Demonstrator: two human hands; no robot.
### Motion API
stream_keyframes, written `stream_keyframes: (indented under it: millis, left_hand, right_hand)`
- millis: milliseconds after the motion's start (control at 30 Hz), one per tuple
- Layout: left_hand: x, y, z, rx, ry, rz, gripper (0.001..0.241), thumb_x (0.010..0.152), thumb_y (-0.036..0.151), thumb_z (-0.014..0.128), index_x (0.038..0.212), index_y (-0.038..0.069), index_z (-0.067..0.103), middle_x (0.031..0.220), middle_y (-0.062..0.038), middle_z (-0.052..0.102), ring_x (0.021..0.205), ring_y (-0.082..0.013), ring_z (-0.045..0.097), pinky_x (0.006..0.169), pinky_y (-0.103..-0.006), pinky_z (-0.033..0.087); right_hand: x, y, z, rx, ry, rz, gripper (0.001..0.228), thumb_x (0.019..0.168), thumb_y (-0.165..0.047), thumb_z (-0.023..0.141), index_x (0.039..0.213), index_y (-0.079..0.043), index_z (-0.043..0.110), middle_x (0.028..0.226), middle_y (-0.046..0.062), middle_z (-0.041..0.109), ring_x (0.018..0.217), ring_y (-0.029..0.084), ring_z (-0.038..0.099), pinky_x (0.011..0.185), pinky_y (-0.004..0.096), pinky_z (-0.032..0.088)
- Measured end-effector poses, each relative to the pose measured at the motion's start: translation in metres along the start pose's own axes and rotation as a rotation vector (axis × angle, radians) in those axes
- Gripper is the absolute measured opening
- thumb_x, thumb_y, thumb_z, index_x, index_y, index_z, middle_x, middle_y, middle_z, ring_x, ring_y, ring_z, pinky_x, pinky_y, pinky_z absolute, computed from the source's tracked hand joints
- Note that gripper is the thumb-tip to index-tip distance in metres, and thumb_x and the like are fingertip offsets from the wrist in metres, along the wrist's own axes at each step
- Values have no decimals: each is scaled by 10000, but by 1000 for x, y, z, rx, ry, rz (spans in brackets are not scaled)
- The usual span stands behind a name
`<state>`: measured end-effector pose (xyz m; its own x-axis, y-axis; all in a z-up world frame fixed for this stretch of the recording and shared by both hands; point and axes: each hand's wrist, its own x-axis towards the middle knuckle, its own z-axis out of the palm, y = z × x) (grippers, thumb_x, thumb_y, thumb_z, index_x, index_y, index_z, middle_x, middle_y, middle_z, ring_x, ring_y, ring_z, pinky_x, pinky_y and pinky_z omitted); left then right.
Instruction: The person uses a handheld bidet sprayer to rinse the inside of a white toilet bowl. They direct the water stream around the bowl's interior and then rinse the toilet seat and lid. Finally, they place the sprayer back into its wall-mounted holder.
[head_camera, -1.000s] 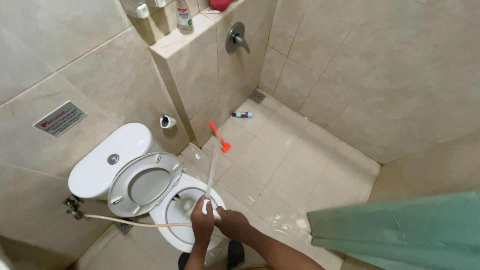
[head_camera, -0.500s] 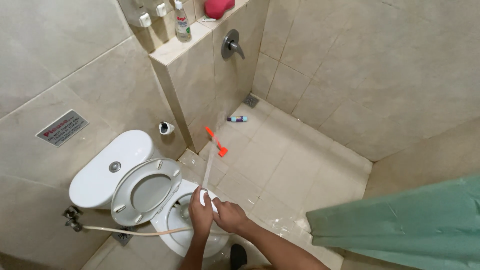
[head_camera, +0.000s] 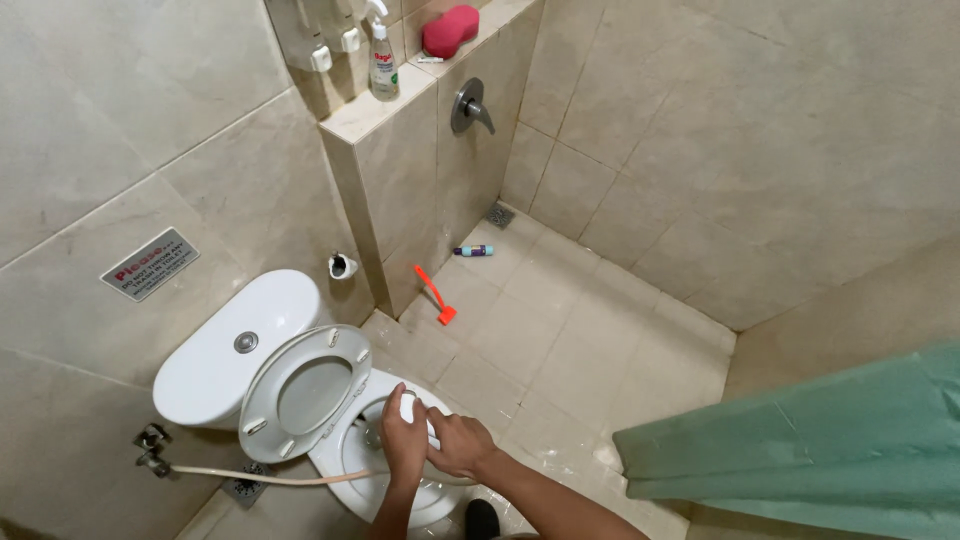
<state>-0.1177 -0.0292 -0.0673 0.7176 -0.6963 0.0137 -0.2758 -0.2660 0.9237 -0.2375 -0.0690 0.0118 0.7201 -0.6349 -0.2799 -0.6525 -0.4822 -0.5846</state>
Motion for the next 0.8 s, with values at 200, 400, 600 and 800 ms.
stream_keyframes:
  millis: [200,400,600,800]
  left_hand:
    - [2,-2,-3,21,-51,0,491,916,175,649,1364,-18,595,1334,-228,651,1219,-392,619,1031,-428,468]
    - [7,2,-7,-35,-70,15,478,922,172,638,1360,-18,603,1330,-230,661,1219,-388,630,1032,-425,478]
    - [10,9,-13,-14,-83,-20,470,909,172,647,1348,7,624,1300,-220,681,1191,-383,650,1007,-418,497]
    - [12,8,-19,-37,-92,-29,473,907,165,649,1351,4,621,1312,-222,676,1198,-383,648,1012,-414,493]
  right_hand:
    - [0,-3,4,-17,9,13,519,943,-458,569,1173,6,536,877,245,718,825,453,694,777,533,545]
    - [4,2,16,-32,76,32,434,952,-393,573,1143,-6,532,871,239,715,830,475,673,761,555,534]
    - [7,-3,18,-36,84,71,387,955,-348,568,1153,-17,535,868,235,713,840,471,675,773,551,539]
    - [11,-9,19,-29,55,90,403,957,-342,567,1181,-11,516,867,229,715,850,465,677,777,552,537]
